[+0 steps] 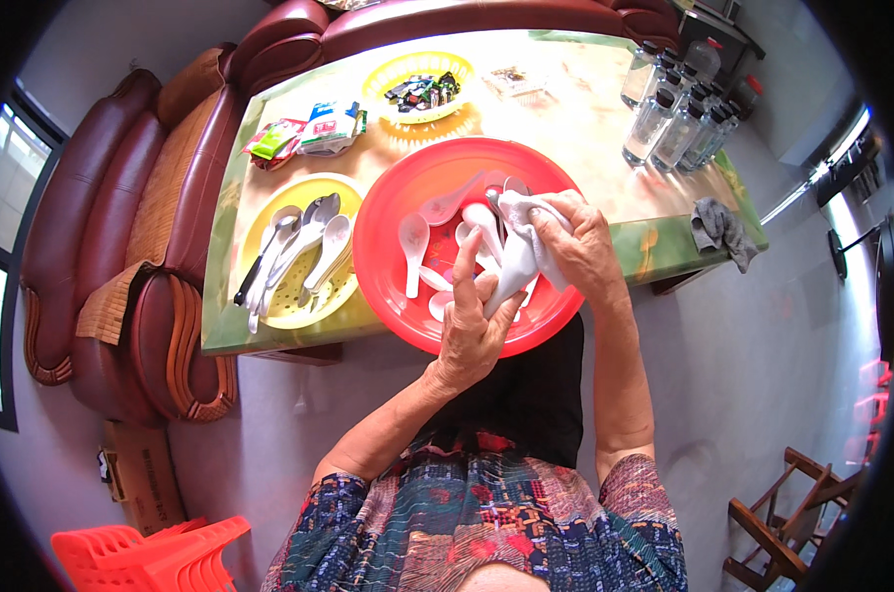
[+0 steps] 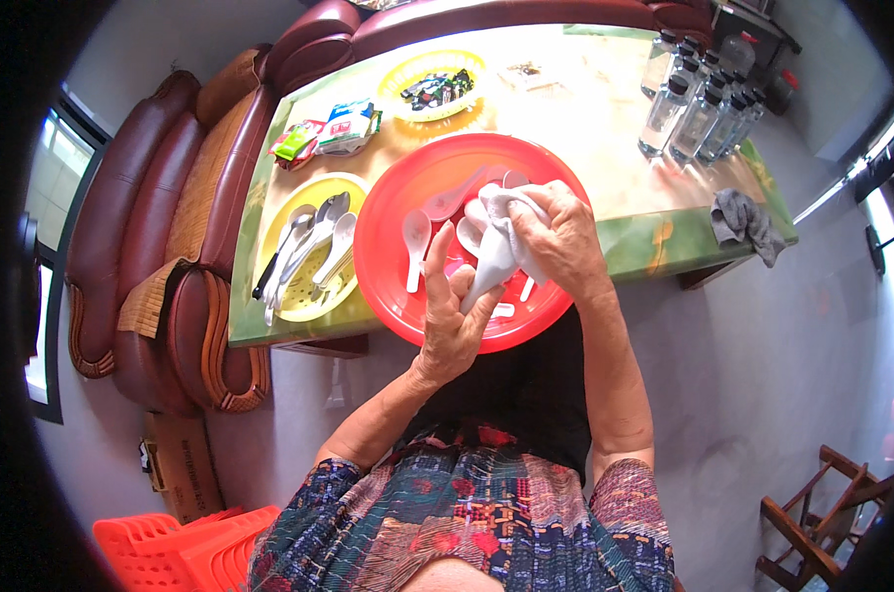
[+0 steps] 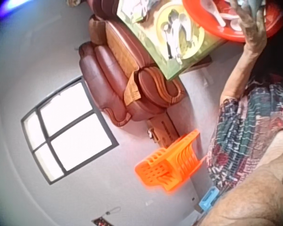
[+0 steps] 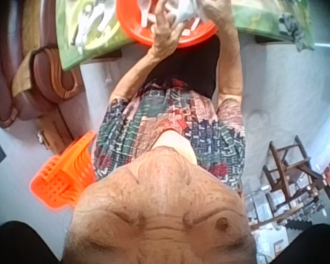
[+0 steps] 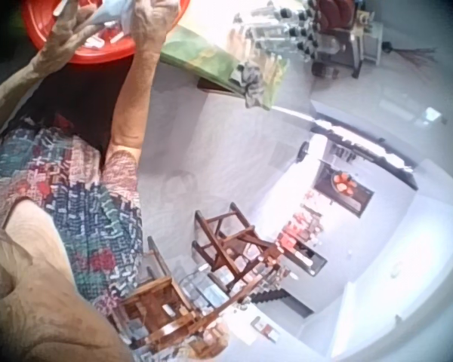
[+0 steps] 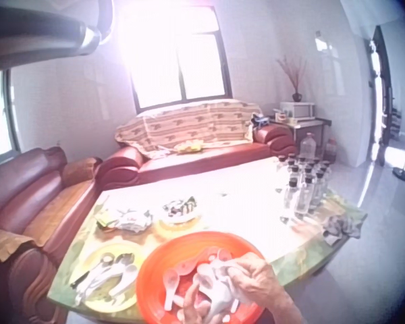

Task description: The person dries white plastic spoons and metal spoons with a white cloth. They pick up each spoon from a red plastic basin, wipe it dry, and place it into a yellow plastic colander on the table.

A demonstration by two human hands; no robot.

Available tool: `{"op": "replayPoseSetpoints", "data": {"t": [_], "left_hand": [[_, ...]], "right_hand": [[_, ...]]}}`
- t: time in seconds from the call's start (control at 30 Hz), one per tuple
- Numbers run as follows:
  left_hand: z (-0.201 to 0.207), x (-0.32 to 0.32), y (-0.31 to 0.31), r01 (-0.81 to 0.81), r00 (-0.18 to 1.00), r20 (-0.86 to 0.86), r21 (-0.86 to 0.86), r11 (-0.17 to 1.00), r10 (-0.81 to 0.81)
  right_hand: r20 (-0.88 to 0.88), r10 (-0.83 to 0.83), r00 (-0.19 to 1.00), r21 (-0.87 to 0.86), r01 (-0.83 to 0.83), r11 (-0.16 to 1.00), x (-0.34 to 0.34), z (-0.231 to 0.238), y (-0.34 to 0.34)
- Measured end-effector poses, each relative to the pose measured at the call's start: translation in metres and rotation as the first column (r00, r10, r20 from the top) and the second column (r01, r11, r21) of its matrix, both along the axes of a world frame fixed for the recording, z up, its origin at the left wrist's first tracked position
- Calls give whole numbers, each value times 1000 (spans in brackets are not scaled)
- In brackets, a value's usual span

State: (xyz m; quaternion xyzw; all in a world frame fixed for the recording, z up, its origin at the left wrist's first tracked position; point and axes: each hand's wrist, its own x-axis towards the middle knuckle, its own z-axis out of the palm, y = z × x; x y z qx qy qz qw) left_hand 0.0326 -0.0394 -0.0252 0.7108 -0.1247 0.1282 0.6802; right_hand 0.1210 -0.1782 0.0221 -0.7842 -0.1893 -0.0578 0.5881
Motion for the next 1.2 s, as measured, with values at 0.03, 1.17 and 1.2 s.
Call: {"op": "replayPoseSetpoints", "data": {"t": [0.03, 1.17, 1.2], "left_hand": [[-1, 0, 1, 3, 999, 35, 26, 1000, -4], [12, 12, 19, -76, 918, -396, -259, 963, -34], [13, 11, 21, -21, 915, -388, -313, 949, -107]], "right_hand": [[-108, 57, 992, 76, -49, 996, 0, 2, -2], [-214, -1, 977, 585, 129, 801, -37, -24, 45], [-250, 83, 965, 624, 95, 776, -32, -23, 38]]}}
